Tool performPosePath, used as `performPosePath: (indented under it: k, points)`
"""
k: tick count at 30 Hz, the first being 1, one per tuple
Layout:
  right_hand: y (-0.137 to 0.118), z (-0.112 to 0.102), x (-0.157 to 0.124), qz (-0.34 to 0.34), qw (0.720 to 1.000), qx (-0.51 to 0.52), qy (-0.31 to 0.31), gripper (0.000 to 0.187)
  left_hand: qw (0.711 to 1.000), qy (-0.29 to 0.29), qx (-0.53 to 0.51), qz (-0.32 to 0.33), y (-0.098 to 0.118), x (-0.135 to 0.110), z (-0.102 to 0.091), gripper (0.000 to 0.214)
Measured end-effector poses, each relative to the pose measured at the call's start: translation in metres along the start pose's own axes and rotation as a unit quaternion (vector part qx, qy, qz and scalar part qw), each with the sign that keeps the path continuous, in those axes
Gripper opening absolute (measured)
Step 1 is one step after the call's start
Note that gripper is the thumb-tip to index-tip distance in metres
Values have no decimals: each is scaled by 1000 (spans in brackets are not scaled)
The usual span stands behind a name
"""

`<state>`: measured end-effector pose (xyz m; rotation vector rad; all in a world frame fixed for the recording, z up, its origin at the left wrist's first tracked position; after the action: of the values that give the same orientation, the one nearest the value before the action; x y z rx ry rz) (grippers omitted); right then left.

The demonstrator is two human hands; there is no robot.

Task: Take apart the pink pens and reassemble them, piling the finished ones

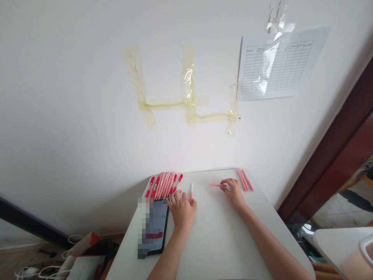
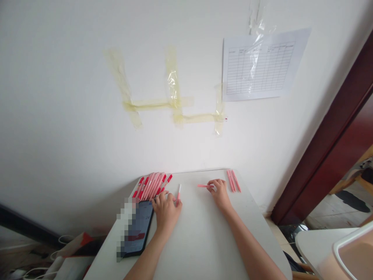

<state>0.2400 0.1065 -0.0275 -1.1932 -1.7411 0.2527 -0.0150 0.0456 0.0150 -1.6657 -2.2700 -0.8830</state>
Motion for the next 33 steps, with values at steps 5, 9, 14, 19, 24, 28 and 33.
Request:
performPosePath:
  k: [5, 9, 14, 19, 24, 28, 33]
  points:
    - [-4, 1, 1, -8, 1000, 2, -17, 19, 1000, -4, -16, 6, 0, -2, 1, 18]
    - [-14, 3, 0, -42, 998, 6, -47, 13, 996, -37, -78, 18, 4, -6, 5, 16]
    - [-30, 4, -1, -98, 992, 2, -73, 11, 984, -101, -140, 44, 12, -13, 14, 11]
    - [-43, 6, -3, -139, 984, -11, -109, 13, 981, -126, -144, 41, 13, -16, 18, 9]
    - [-50, 6, -3, -158, 980, -25, -118, 16, 980, -134, -143, 42, 13, -15, 19, 10]
    - [-52, 5, -3, -166, 979, -29, -113, 18, 980, -141, -138, 37, 12, -14, 19, 11]
    - [-51, 6, -2, -168, 978, -31, -119, 18, 982, -132, -129, 37, 12, -13, 17, 12]
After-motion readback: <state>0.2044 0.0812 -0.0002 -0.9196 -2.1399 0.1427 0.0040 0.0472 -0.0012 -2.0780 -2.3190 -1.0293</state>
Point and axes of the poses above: each hand's wrist, its own x-axis towards the middle knuckle, its own z-axis out of the palm, y = z × x, the point moved 5 cm from there along x, towards the middle knuckle, and after that the axes turned 12 degrees about -z, right-handed, at the moved point
